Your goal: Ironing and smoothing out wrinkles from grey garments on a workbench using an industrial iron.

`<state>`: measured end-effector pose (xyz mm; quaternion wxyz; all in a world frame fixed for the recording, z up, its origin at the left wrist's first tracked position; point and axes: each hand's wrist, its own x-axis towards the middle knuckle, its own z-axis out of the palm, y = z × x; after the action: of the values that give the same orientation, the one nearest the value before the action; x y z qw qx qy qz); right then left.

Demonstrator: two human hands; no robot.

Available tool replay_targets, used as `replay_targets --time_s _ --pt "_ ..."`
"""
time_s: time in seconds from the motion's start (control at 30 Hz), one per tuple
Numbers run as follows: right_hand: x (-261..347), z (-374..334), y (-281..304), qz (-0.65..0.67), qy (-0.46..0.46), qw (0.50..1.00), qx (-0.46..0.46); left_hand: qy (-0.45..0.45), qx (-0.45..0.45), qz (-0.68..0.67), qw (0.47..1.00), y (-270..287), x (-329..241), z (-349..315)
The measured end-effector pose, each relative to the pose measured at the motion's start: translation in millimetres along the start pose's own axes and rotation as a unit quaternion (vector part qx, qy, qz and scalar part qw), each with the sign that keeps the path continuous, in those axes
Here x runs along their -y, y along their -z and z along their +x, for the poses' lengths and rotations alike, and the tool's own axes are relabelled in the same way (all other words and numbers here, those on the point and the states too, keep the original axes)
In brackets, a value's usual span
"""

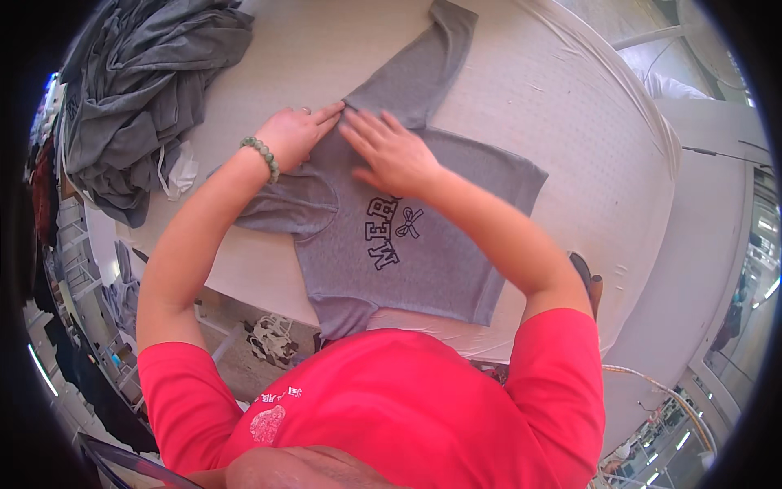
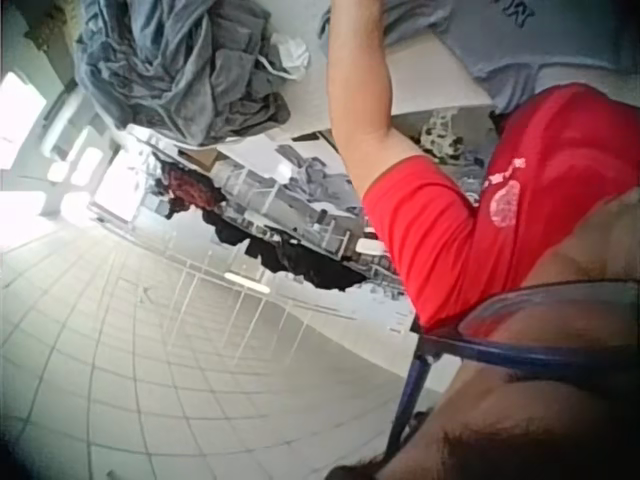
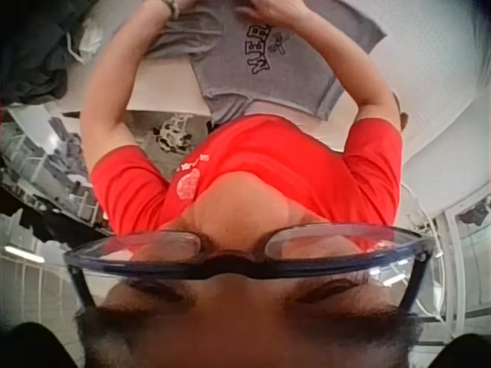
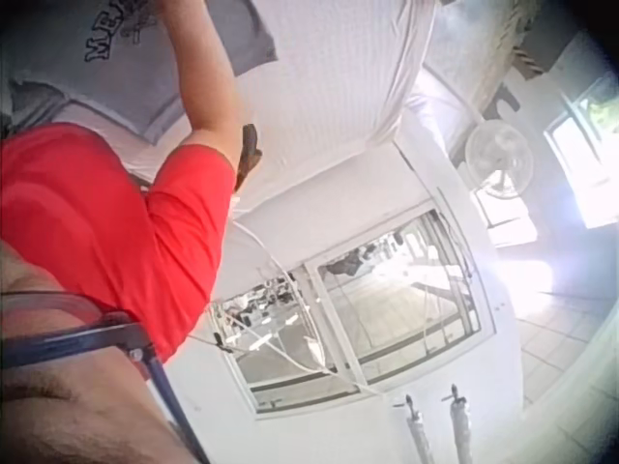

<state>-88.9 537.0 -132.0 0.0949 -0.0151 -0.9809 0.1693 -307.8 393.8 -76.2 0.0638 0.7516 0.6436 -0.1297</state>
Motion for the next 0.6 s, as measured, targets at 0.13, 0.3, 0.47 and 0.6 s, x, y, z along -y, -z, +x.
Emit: replay_targets --time_s 0.13,0.3,0.47,0.6 --pt "21 -3 -16 -0.013 -0.135 0.99 -0.031 0.002 0.013 -0.026 1.0 5 -5 9" --pt "35 11 -27 -0.025 -0.143 0.987 -0.07 0.015 -0.005 -0.019 1.0 6 -11 4" --pt "49 -74 0 -0.012 -0.172 0.985 -0.024 0.013 0.039 -0.042 0.998 15 -12 6" --pt "47 -221 81 -0.066 -0.247 0.964 -0.066 0.017 0.055 -0.053 0.997 19 -13 11"
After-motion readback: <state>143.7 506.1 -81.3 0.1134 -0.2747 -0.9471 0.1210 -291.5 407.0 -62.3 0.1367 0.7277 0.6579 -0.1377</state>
